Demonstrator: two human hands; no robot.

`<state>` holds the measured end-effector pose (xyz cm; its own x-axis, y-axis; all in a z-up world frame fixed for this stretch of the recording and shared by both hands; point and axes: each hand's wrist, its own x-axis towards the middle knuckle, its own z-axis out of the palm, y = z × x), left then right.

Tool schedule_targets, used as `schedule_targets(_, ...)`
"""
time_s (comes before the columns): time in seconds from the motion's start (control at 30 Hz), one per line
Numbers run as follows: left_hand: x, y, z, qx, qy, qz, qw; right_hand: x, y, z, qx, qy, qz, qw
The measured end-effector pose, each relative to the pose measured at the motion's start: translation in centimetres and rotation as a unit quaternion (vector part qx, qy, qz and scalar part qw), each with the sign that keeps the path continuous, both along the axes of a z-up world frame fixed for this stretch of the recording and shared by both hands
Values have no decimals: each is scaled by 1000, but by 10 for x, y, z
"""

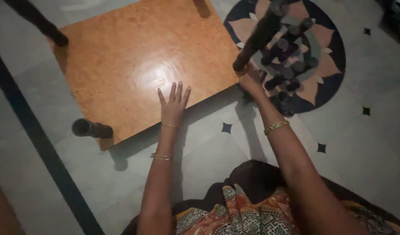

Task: The person assembles a small wooden table by inserting cylindrical legs into pre-drilled holes on the tabletop. They repeatedly pick up legs, align them with the holes, and press them into place, occasionally adjusting the tabletop position.

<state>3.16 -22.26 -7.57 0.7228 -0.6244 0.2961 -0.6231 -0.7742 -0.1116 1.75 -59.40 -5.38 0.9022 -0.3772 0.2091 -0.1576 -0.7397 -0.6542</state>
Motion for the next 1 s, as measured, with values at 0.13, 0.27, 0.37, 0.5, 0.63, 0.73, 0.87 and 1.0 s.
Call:
schedule_targets(0.13,-3,13,7,-71,14,-37,997,19,0,11,124,139,5,983)
schedule_targets(0.27,-3,42,12,-30,-5,-26,999,13,31,26,403,176,34,898)
schedule_targets(0.37,-1,67,12,-16,-22,-19,999,15,61,43,302,183,32,935)
schedule_targets(0.5,-9,91,13,-9,-20,0,1000,18,97,54,373,122,9,920)
schedule_targets(0.63,-25,109,16,2,-30,16,999,11,117,53,395,91,117,907)
schedule_targets(0.73,-38,124,11,1,11,32,999,8,136,49,399,97,110,905)
schedule_targets(0.87,-48,144,-7,39,-15,60,997,6,150,46,343,147,112,921)
schedule_targets(1.0,-40,151,-14,-23,-50,59,997,10,143,41,379,186,198,885)
